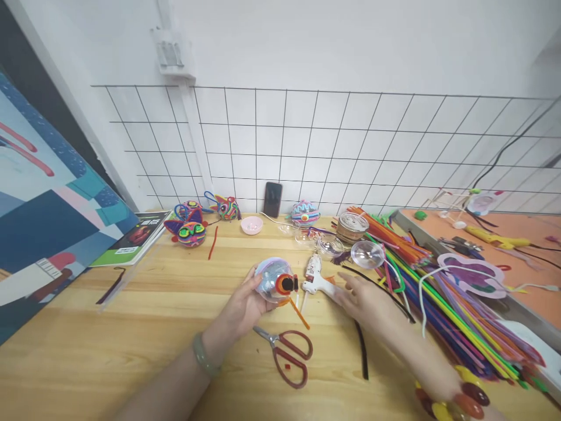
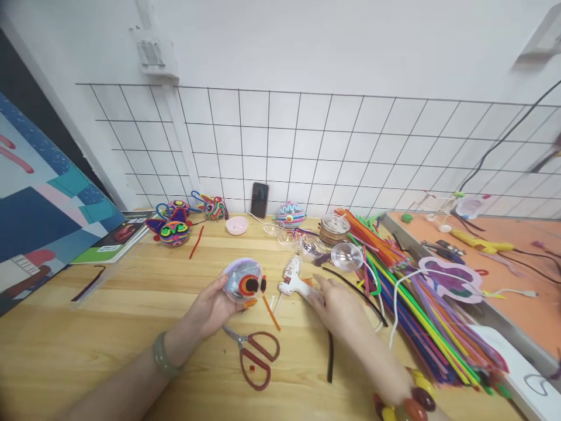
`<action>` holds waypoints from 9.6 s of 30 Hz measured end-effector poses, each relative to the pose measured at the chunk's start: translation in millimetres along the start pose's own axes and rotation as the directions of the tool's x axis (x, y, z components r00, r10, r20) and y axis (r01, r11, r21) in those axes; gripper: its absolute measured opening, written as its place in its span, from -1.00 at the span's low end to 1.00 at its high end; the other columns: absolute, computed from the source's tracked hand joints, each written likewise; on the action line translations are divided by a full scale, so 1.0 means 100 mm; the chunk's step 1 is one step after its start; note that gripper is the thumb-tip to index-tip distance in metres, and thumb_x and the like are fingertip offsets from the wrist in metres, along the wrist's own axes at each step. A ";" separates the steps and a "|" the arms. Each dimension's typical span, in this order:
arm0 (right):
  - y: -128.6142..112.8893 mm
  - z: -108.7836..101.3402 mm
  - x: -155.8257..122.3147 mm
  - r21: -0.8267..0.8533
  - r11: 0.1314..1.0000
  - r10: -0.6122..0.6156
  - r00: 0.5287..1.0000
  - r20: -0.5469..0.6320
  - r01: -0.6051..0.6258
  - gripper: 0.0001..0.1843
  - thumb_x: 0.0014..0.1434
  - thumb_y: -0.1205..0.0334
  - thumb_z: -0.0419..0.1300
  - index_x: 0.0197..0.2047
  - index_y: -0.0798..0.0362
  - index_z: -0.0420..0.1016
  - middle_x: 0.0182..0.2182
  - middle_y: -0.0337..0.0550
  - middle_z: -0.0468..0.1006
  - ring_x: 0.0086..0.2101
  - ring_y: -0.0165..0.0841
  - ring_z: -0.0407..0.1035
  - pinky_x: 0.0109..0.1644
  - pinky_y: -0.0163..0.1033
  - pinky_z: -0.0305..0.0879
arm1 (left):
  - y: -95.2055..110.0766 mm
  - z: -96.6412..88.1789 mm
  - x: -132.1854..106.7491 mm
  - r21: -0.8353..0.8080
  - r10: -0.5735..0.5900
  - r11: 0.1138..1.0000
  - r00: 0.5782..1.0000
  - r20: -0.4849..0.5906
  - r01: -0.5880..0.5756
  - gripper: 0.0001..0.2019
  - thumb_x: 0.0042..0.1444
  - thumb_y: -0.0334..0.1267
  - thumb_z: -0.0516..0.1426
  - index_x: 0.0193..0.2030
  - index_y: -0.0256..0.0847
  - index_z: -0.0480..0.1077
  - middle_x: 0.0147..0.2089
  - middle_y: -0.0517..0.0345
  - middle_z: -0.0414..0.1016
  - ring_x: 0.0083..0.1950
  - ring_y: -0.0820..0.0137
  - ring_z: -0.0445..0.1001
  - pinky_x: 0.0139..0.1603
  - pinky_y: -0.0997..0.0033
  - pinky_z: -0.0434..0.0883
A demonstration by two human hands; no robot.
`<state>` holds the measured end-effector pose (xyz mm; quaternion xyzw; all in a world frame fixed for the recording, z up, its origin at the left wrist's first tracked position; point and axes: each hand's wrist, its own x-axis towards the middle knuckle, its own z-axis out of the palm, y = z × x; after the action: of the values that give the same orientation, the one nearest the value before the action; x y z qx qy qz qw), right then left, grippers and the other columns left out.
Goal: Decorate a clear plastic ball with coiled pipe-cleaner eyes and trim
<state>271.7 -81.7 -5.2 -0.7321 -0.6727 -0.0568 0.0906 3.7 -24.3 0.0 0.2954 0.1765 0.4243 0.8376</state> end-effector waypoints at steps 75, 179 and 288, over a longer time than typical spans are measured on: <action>-0.58 -0.13 -0.42 0.660 0.670 -0.327 0.933 -0.150 0.341 -0.82 0.23 0.21 0.02 -0.14 -0.03 0.40 -0.26 -0.16 0.52 -0.21 -0.25 0.44 -0.20 -0.30 0.40 | -0.07 -0.20 0.15 0.555 0.343 0.789 0.938 -0.043 -0.263 -0.32 -0.17 -0.31 0.33 0.10 -0.16 0.14 0.09 -0.08 0.38 0.11 0.15 0.37 0.16 0.12 0.24; 0.44 0.18 0.16 0.027 0.996 0.086 0.994 -0.065 -0.085 -0.68 0.19 0.17 0.00 -0.14 0.05 0.51 -0.19 0.05 0.57 -0.21 -0.13 0.47 -0.22 -0.15 0.34 | -0.01 -0.04 0.08 0.301 0.272 0.929 0.950 -0.153 -0.218 -0.51 -0.09 -0.27 0.29 0.00 -0.11 0.24 0.06 0.05 0.39 0.00 0.23 0.45 -0.04 0.19 0.43; -0.89 -0.21 -0.20 0.588 0.659 -0.187 0.860 -0.475 0.468 -0.90 0.19 0.36 0.10 -0.31 0.03 0.42 -0.49 -0.18 0.44 -0.49 -0.39 0.32 -0.45 -0.30 0.23 | -0.17 0.03 -0.07 0.518 0.091 0.845 0.990 0.104 -0.132 -0.59 0.14 -0.17 0.10 0.13 -0.11 0.18 0.14 0.02 0.31 0.17 0.18 0.27 0.12 0.19 0.25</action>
<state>182.6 -99.1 16.4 -0.4842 -0.7376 0.0421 0.4688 12.0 -39.1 -8.6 0.5378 0.2362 0.3969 0.7053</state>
